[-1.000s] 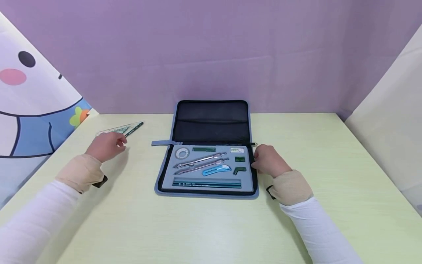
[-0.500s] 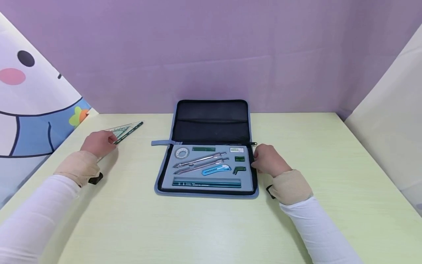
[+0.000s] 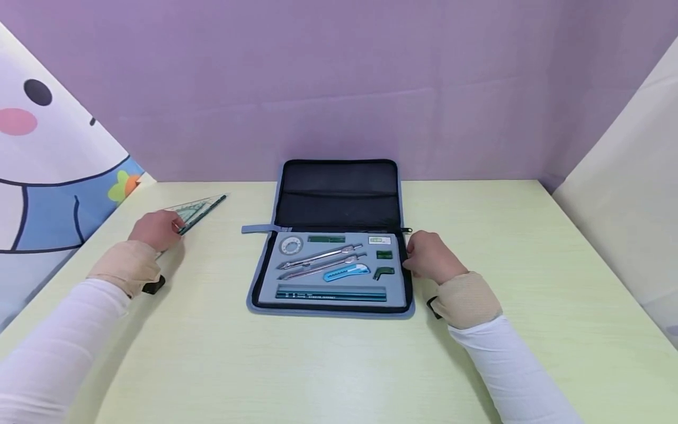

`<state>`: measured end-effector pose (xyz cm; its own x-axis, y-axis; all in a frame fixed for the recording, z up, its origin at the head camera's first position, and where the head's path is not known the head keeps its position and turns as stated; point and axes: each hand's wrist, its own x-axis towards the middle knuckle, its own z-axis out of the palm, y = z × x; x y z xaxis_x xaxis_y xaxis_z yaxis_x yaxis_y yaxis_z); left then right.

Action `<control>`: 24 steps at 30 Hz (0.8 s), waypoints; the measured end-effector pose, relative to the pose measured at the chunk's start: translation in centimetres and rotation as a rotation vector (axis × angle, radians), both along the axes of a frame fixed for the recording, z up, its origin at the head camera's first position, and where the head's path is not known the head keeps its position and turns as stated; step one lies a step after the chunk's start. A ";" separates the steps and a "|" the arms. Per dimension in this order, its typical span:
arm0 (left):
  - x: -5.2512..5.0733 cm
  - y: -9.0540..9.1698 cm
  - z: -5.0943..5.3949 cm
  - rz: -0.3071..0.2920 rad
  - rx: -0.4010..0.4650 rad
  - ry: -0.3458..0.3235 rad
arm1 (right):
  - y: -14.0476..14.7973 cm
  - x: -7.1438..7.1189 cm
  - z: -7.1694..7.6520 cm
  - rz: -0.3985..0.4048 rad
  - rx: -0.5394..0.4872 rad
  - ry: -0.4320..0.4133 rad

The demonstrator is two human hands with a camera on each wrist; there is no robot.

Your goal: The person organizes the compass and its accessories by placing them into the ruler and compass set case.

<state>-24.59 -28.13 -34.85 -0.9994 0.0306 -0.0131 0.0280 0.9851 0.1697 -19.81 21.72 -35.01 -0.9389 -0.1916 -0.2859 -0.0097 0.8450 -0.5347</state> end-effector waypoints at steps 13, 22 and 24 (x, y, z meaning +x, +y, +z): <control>0.1 0.4 -0.2 0.025 -0.006 -0.060 | -0.1 0.0 0.1 0.009 0.005 0.005; 0.4 2.5 0.3 -0.080 0.030 -0.015 | 0.0 0.0 0.0 0.005 0.006 0.006; 0.7 3.3 0.5 -0.109 0.046 0.002 | 0.0 0.0 0.0 0.004 0.005 0.005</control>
